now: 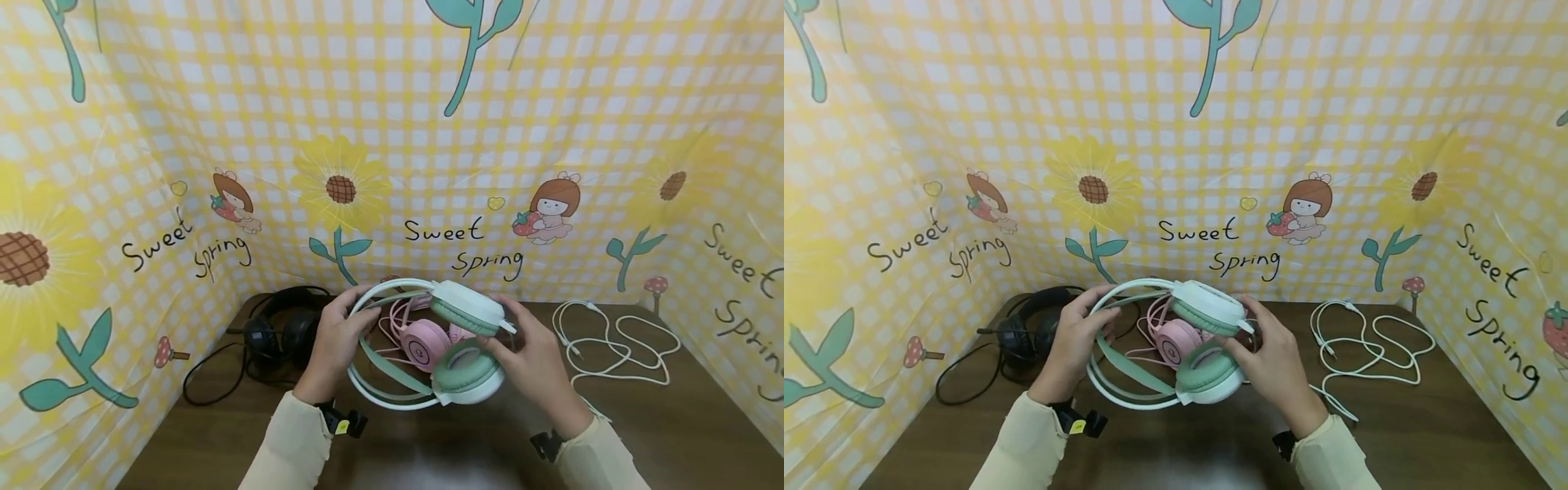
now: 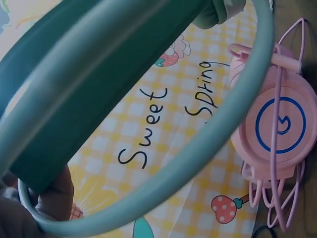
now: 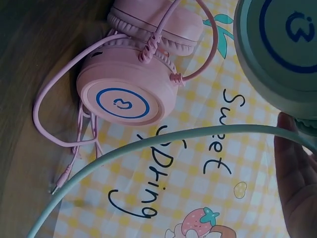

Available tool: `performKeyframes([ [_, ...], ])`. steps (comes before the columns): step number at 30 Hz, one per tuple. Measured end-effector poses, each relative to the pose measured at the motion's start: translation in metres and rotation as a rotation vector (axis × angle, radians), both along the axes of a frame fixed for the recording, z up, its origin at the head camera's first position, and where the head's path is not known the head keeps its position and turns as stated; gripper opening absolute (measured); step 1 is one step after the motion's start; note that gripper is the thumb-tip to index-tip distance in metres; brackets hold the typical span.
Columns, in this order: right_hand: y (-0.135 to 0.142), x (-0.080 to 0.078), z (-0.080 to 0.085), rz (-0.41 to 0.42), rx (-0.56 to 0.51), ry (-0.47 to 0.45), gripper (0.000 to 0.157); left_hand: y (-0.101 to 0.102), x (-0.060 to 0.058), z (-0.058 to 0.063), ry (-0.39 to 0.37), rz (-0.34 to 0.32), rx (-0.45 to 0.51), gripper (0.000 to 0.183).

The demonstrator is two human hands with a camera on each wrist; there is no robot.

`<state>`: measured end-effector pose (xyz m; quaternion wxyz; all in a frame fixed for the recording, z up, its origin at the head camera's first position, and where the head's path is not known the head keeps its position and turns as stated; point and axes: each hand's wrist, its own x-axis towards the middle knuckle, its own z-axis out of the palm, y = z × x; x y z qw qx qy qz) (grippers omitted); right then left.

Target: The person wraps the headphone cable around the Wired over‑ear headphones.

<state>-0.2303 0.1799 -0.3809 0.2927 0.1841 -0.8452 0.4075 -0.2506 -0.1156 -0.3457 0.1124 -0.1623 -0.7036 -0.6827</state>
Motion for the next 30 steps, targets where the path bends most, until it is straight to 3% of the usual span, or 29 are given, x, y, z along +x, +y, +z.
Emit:
performKeyframes([
  [5,0.001,-0.004,-0.003,-0.02,0.015,-0.12,0.053,-0.007,0.002,0.002,0.042,0.114,0.011,0.025],
  [8,0.003,-0.005,-0.003,-0.032,0.034,-0.143,0.043,-0.011,0.003,0.003,0.048,0.142,0.022,0.026],
  [12,0.005,-0.004,-0.004,-0.069,0.07,-0.138,0.034,-0.015,0.004,0.007,0.049,0.161,0.038,0.026],
  [19,0.011,-0.006,-0.005,-0.061,0.124,-0.074,0.02,-0.024,0.004,0.014,0.086,0.223,0.041,0.025],
  [25,0.015,-0.007,-0.004,-0.049,0.113,-0.087,0.016,-0.038,0.004,0.02,0.112,0.341,0.063,0.024],
  [30,0.012,-0.004,-0.002,-0.047,0.131,-0.055,0.013,-0.042,0.004,0.021,0.126,0.413,-0.002,0.026],
])
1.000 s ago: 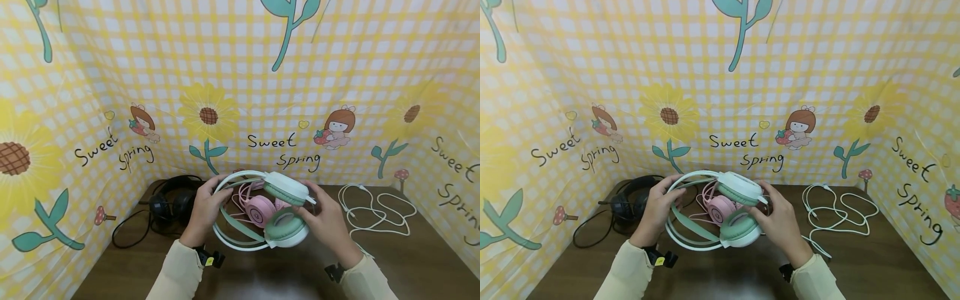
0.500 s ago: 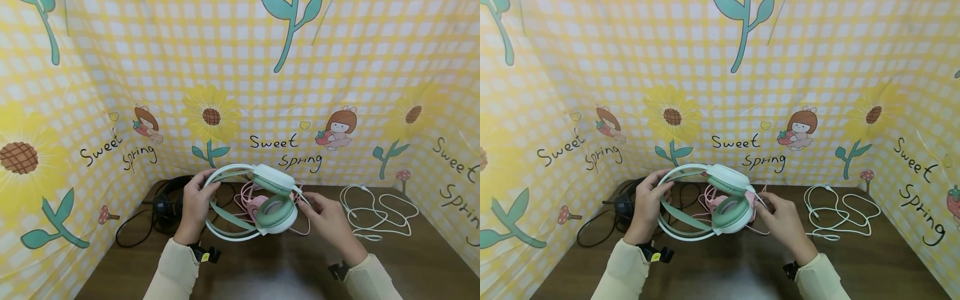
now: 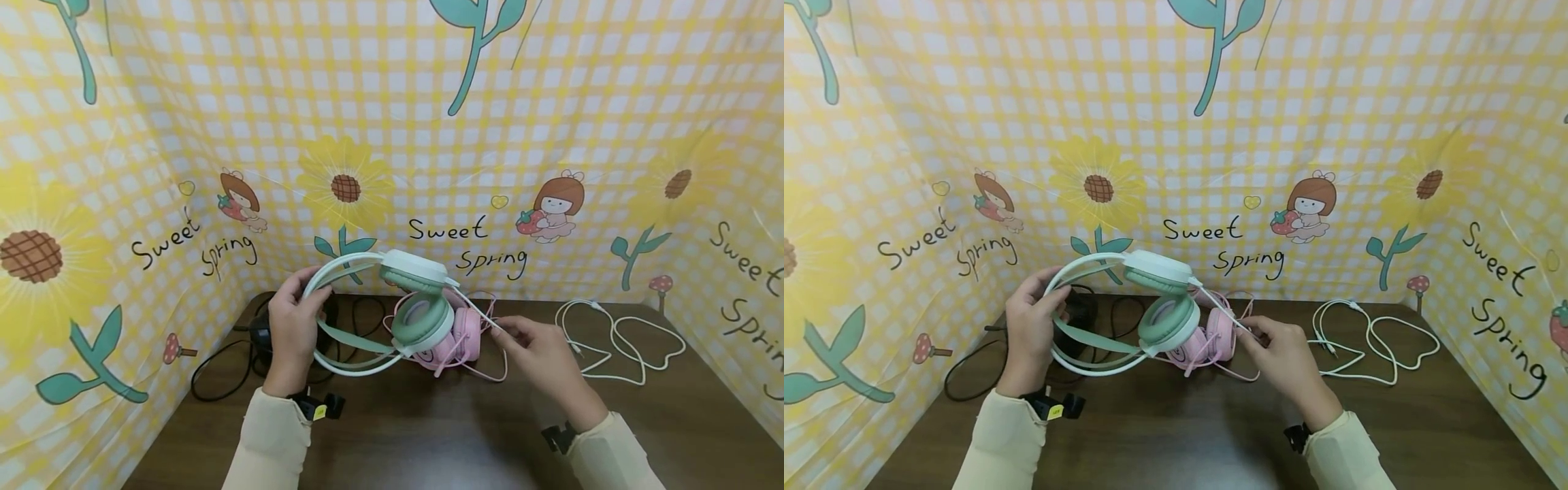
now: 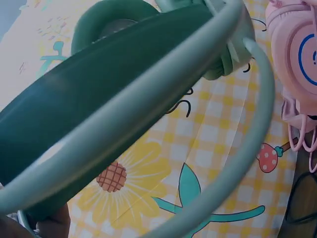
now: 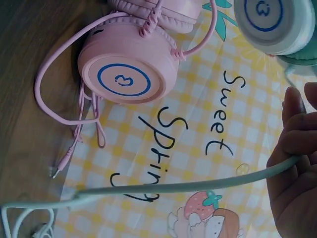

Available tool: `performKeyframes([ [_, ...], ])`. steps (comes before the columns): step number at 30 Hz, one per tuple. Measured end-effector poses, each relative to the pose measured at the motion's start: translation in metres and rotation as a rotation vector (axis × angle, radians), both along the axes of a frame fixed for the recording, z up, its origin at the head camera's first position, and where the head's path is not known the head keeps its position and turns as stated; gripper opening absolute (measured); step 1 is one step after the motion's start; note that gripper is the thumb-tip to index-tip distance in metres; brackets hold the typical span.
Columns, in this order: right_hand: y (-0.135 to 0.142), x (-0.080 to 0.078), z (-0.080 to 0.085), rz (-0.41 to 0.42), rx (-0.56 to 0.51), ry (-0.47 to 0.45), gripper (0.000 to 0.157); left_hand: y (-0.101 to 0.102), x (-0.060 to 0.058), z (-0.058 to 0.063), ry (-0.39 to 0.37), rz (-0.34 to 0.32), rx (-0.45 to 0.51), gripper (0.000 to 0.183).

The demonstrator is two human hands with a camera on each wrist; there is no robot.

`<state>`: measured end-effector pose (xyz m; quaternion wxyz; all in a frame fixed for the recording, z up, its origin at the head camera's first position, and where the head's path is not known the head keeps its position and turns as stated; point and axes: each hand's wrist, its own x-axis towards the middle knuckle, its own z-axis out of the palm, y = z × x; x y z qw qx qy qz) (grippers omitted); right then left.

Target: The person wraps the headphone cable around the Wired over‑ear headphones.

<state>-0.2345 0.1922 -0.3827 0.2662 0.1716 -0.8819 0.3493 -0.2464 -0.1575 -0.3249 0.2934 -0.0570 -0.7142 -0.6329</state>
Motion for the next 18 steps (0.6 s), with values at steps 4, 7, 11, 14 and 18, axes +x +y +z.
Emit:
performKeyframes([
  [4,-0.006,0.005,0.003,0.033,0.022,0.04,0.013,0.003,-0.001,-0.001,-0.016,0.028,-0.068,0.028],
  [7,-0.01,0.009,0.005,0.059,0.042,0.067,0.014,0.007,-0.001,-0.002,-0.028,0.045,-0.106,0.028],
  [11,-0.015,0.013,0.007,0.088,0.07,0.079,0.016,0.014,0.001,-0.004,-0.041,0.038,-0.139,0.029],
  [14,-0.018,0.015,0.007,0.129,0.085,0.081,0.016,0.02,0.004,-0.005,-0.044,0.013,-0.163,0.031],
  [18,-0.024,0.018,0.007,0.208,0.112,0.125,0.016,0.03,0.009,-0.006,-0.035,-0.014,-0.202,0.033],
])
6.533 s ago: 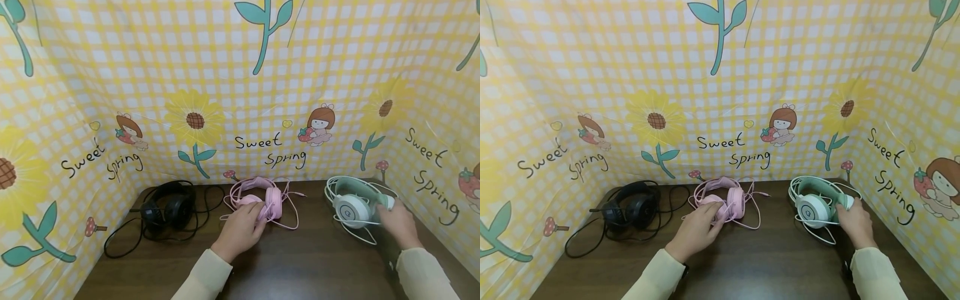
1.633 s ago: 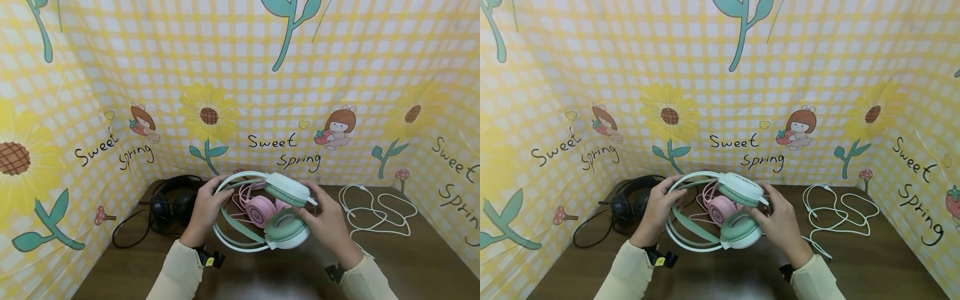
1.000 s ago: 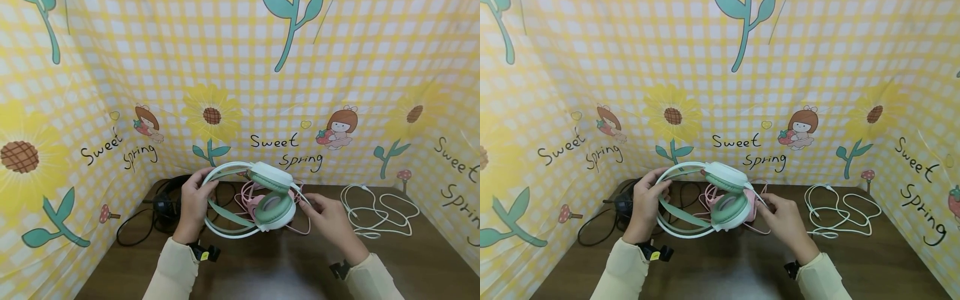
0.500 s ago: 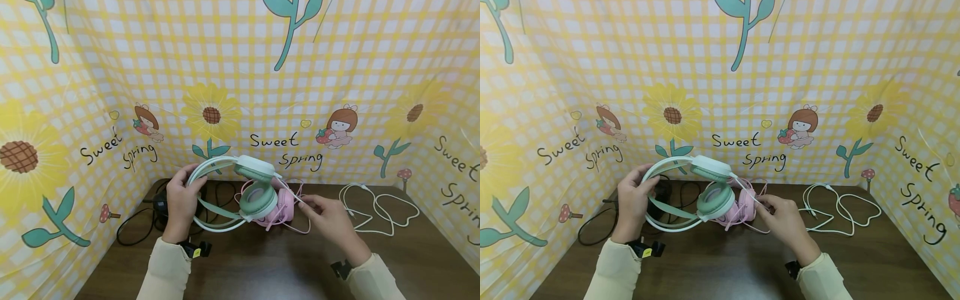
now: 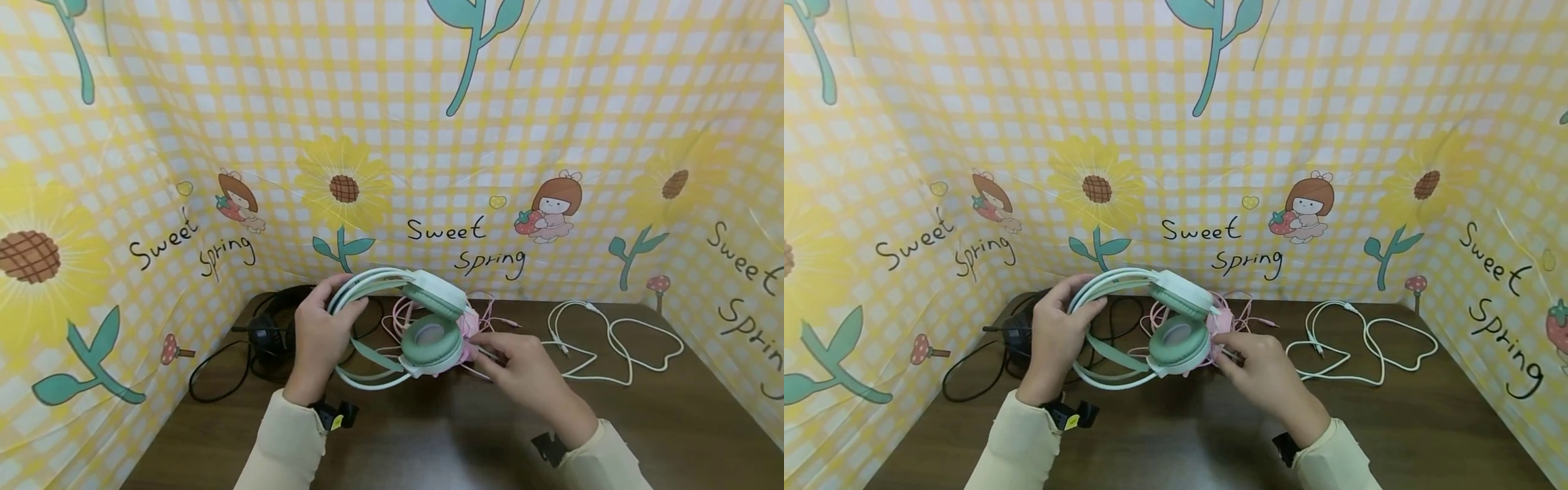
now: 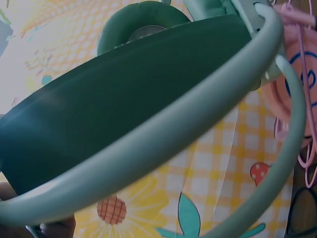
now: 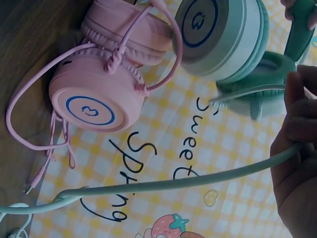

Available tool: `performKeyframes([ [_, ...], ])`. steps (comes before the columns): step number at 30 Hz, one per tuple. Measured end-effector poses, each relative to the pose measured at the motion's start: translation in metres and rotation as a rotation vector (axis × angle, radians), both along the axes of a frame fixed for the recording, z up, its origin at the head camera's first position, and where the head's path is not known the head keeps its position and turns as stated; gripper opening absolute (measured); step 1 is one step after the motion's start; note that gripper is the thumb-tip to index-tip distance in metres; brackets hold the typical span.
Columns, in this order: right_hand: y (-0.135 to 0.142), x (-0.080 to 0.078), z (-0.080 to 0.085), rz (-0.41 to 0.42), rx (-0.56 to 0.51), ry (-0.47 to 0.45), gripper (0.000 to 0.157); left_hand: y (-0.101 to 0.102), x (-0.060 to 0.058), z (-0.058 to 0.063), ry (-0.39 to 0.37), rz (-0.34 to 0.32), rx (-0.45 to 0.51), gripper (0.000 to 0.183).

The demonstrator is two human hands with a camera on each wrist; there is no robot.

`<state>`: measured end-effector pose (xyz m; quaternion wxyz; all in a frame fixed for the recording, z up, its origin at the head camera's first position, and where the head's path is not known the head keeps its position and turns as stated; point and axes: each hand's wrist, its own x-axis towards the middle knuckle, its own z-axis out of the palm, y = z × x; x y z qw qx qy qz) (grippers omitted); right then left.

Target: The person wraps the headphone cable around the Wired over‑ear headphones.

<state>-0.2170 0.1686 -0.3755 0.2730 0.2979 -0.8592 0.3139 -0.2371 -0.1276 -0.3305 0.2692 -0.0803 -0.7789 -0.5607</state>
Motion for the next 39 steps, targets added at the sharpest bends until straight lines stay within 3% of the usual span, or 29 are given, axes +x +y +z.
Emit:
performKeyframes([
  [6,-0.003,0.004,0.001,0.086,-0.005,0.036,0.02,0.013,0.008,0.001,0.02,-0.04,-0.045,0.037],
  [13,-0.003,0.008,0.005,0.12,-0.008,0.055,0.022,0.016,0.018,0.007,0.084,-0.029,-0.104,0.038],
  [22,-0.005,0.013,0.009,0.129,0.027,0.117,0.023,0.023,0.031,0.014,0.188,-0.069,-0.158,0.04],
  [30,-0.005,0.016,0.011,0.163,0.038,0.169,0.024,0.029,0.036,0.015,0.162,-0.085,-0.223,0.042],
  [36,-0.005,0.016,0.013,0.212,0.048,0.214,0.032,0.034,0.035,0.014,0.127,-0.082,-0.265,0.043],
  [39,-0.005,0.016,0.013,0.236,0.046,0.234,0.021,0.038,0.036,0.011,0.122,-0.096,-0.288,0.042],
])
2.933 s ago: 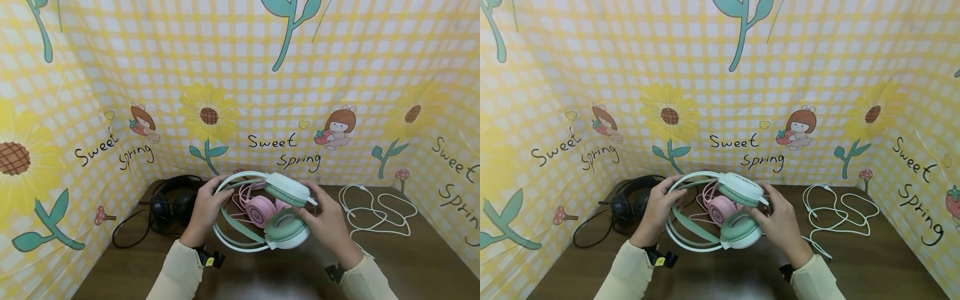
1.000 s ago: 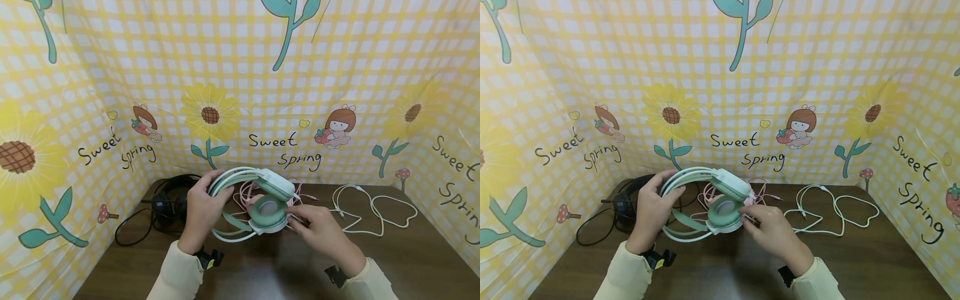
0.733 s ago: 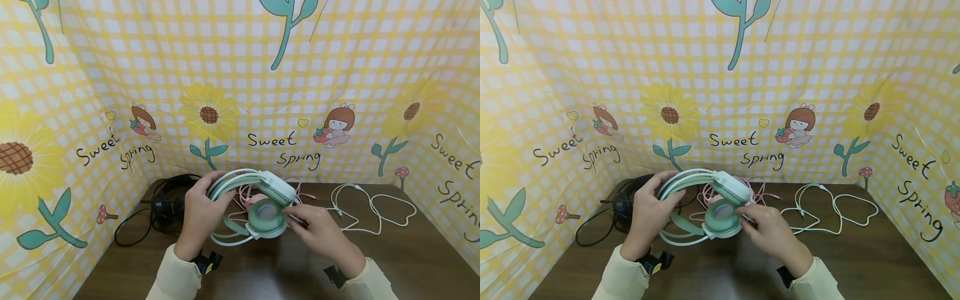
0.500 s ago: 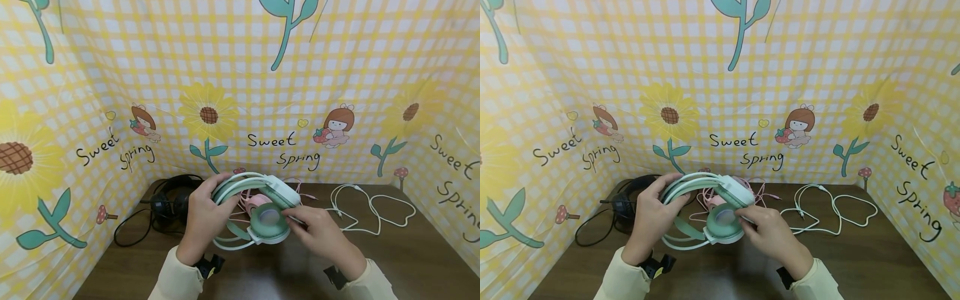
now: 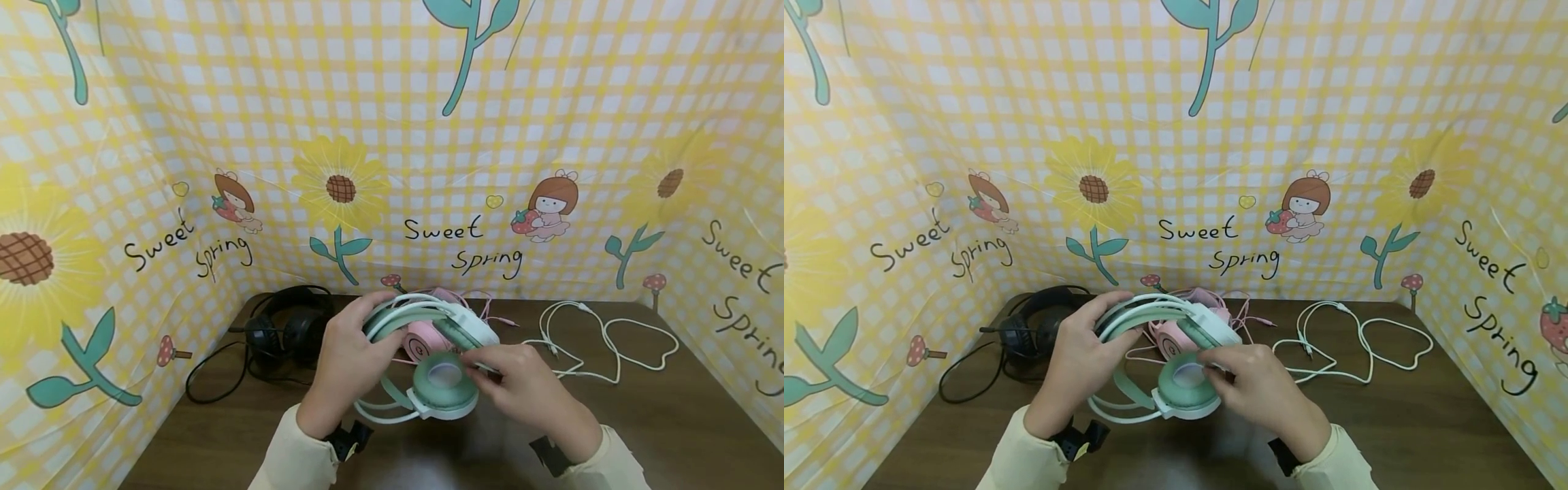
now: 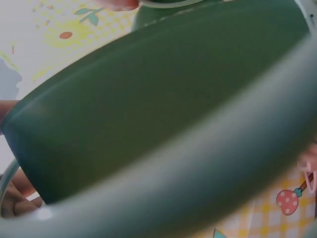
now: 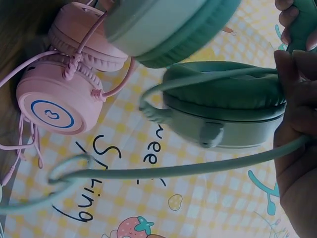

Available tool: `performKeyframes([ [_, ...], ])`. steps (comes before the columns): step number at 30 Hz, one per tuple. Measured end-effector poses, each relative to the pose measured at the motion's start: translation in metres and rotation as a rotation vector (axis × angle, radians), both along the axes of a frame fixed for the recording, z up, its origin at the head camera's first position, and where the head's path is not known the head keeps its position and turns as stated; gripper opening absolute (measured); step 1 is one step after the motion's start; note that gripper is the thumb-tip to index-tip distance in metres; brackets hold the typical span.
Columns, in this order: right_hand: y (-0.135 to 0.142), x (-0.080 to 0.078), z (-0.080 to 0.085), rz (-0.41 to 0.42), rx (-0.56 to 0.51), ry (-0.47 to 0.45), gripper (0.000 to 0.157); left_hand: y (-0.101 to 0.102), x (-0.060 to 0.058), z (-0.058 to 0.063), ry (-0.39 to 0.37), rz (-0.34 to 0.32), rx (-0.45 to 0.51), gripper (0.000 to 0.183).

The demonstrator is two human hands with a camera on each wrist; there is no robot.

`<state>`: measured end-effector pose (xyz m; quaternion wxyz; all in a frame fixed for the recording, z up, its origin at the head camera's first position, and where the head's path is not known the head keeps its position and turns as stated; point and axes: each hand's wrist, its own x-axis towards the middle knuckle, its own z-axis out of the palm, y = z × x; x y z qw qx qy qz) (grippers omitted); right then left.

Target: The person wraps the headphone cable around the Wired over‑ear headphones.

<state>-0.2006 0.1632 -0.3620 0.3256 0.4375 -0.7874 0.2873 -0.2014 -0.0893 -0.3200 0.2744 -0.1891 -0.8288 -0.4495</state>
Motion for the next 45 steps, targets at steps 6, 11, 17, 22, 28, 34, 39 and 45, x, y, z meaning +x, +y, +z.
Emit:
performKeyframes([
  [6,0.001,0.003,0.002,0.012,0.004,-0.048,0.008,0.012,0.002,-0.009,-0.009,-0.076,-0.09,0.039],
  [11,0.003,0.004,0.004,0.012,0.006,-0.079,0.026,0.022,0.003,-0.015,-0.041,-0.146,-0.168,0.04],
  [17,0.008,0.004,0.005,0.001,0.005,-0.101,0.028,0.023,0.004,-0.017,-0.032,-0.146,-0.205,0.042],
  [22,0.01,0.004,0.007,-0.001,-0.007,-0.101,0.026,0.019,0.004,-0.013,-0.005,-0.2,-0.184,0.039],
  [28,0.012,0.007,0.012,0.008,-0.028,-0.134,0.025,0.011,0.002,-0.01,-0.005,-0.312,-0.138,0.04],
  [34,0.012,0.008,0.013,0.027,-0.027,-0.131,0.023,0.001,-0.004,-0.01,-0.044,-0.382,-0.131,0.044],
  [39,0.013,0.007,0.013,0.054,-0.051,-0.099,0.013,-0.006,-0.007,-0.008,-0.07,-0.434,-0.132,0.044],
  [45,0.014,0.008,0.015,0.07,-0.068,-0.115,0.01,-0.012,-0.01,-0.006,-0.073,-0.469,-0.134,0.041],
])
